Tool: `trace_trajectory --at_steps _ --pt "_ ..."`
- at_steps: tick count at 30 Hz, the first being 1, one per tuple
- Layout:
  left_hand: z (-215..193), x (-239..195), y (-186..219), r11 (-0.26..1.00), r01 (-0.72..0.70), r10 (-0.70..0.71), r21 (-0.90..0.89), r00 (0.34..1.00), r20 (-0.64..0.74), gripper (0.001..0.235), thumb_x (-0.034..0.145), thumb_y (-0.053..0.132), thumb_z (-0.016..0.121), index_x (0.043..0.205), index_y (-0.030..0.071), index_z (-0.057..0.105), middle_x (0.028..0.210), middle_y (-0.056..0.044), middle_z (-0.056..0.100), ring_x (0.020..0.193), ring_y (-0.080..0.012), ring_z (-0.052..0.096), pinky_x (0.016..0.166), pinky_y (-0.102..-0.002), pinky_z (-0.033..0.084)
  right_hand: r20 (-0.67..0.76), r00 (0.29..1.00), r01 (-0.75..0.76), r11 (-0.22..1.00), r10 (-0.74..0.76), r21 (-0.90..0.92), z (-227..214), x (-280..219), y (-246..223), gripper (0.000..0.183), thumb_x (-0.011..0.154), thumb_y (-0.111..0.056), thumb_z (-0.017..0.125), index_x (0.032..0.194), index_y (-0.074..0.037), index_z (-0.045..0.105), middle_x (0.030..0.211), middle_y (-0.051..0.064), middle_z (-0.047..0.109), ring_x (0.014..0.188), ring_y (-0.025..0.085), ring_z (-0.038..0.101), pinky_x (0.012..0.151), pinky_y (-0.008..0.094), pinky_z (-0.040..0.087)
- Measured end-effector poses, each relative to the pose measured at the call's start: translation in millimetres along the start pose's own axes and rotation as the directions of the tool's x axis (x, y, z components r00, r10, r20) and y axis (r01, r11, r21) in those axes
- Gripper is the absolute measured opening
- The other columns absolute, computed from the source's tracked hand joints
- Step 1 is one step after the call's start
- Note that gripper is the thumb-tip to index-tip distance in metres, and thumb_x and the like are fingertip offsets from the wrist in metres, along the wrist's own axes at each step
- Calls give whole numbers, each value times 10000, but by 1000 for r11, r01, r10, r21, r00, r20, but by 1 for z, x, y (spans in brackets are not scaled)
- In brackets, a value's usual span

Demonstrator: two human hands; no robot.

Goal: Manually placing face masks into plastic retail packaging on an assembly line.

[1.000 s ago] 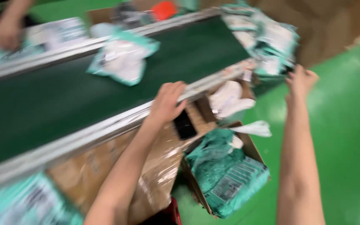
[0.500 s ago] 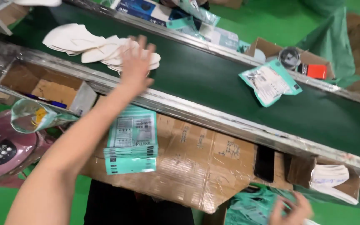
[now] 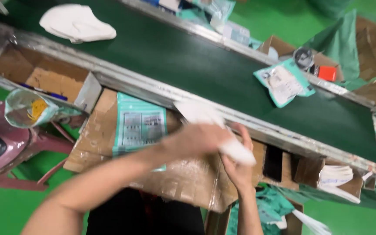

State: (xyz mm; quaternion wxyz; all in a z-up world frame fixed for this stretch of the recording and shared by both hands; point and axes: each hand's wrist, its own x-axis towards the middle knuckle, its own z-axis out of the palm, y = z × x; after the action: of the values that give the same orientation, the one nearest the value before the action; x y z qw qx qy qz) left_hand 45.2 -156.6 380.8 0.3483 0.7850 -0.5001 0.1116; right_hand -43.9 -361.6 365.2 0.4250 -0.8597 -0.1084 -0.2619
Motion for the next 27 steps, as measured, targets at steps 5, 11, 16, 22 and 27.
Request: trace_trajectory --at_steps 5,11,16,22,27 --pt "3 -15 64 956 127 -111 -266 991 74 699 915 184 715 1526 80 390 1563 -155 446 1403 -387 476 1171 -483 397 167 851 -479 867 497 -137 -22 -70 71 365 859 -60 834 1209 -15 741 1162 145 748 958 198 752 902 309 599" --pt "104 -78 17 842 446 -441 -304 893 89 1342 629 410 949 1581 73 64 1612 -257 201 1483 -433 212 1204 -570 189 221 968 -139 986 117 88 0 -60 30 1121 666 -78 908 1567 44 252 1498 218 457 1368 323 465 1140 431 374" --pt "127 -95 17 731 584 -566 -354 808 166 1371 615 380 951 1600 81 45 1617 -256 220 1497 -425 218 1215 -571 178 220 901 -429 846 374 318 19 -104 74 1057 828 -52 837 1668 -46 197 1510 209 514 1375 307 576 1178 426 500" --pt "140 -94 19 705 557 -578 -439 810 100 1246 650 343 927 1601 90 164 1591 -228 358 1486 -401 335 1230 -556 236 251 930 -352 846 268 400 34 -112 75 1130 789 -29 852 1659 -57 131 1368 140 577 1313 282 594 1157 417 489" --pt "156 -100 11 761 525 -569 -380 822 -4 1156 686 282 875 1598 57 201 1470 -205 517 1425 -394 444 1225 -526 280 249 900 -433 808 359 400 38 -118 69 1159 757 -130 880 1634 -48 127 1263 121 591 1161 248 633 1036 394 542"
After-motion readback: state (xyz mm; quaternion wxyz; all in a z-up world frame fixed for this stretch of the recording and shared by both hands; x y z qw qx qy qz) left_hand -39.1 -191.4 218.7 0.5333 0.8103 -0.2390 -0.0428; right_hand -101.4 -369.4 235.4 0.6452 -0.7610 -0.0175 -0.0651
